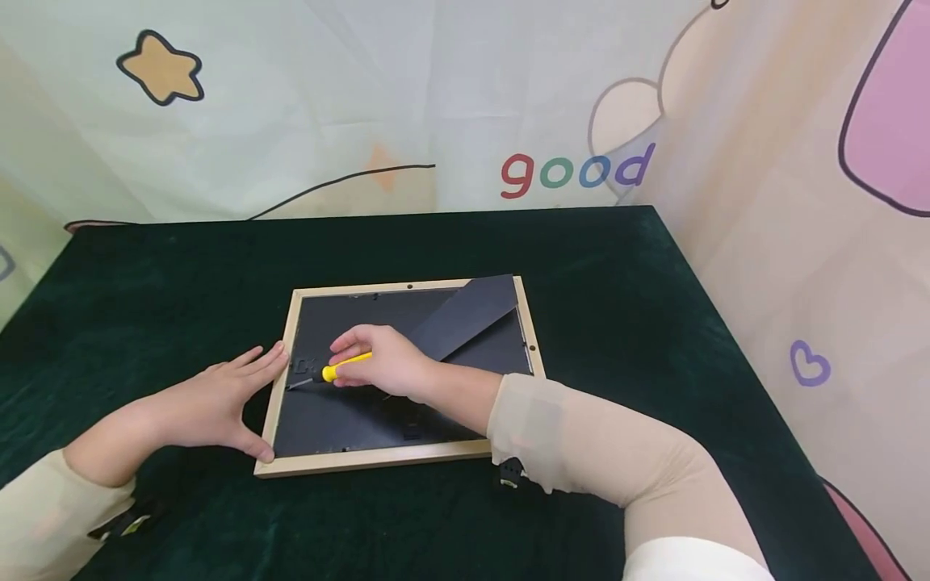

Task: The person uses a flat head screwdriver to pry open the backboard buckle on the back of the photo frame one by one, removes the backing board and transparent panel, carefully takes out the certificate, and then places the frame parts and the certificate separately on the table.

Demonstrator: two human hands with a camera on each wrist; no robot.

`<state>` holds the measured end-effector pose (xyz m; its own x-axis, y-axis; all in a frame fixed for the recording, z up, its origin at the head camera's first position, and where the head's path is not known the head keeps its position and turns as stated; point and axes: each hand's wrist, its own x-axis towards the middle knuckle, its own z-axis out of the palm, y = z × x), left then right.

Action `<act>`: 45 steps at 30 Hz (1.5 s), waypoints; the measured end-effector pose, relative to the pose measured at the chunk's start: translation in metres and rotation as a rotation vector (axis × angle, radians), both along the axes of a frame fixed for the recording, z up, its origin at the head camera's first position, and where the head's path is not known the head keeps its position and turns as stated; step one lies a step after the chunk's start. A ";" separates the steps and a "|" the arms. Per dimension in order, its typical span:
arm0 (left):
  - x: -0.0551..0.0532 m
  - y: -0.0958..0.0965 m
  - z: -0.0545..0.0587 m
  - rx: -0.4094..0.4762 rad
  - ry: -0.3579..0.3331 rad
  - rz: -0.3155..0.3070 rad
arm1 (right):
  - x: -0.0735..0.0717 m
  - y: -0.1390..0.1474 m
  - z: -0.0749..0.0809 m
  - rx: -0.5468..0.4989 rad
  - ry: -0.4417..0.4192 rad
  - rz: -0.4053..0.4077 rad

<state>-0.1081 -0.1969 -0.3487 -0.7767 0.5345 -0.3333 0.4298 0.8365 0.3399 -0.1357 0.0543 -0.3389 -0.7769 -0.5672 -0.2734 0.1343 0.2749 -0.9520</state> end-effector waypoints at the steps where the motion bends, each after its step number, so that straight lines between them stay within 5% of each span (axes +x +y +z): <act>1: 0.000 0.000 0.000 0.006 0.000 -0.003 | 0.001 0.001 -0.001 -0.014 -0.006 -0.017; 9: 0.001 0.000 0.002 0.015 -0.010 0.015 | 0.007 0.000 0.002 0.088 0.144 0.104; 17: 0.001 0.000 0.000 0.027 -0.024 0.011 | 0.007 0.003 -0.005 0.085 0.220 -0.073; 23: 0.000 0.000 -0.001 0.026 -0.025 0.013 | 0.013 0.009 -0.003 -0.007 0.210 0.004; 30: 0.000 -0.001 -0.001 0.021 -0.035 0.022 | 0.013 0.017 -0.003 0.037 0.422 -0.058; 35: 0.000 0.000 -0.002 0.026 -0.036 0.015 | 0.015 0.023 -0.001 0.016 0.450 -0.010; 38: -0.001 0.000 -0.002 0.028 -0.032 0.013 | 0.014 0.026 0.003 0.027 0.536 0.034; 42: 0.000 0.000 0.000 0.031 -0.038 0.018 | 0.010 0.027 0.005 0.056 0.645 0.008; 45: 0.000 0.000 0.000 0.037 -0.040 0.014 | 0.008 0.028 0.006 0.028 0.631 -0.019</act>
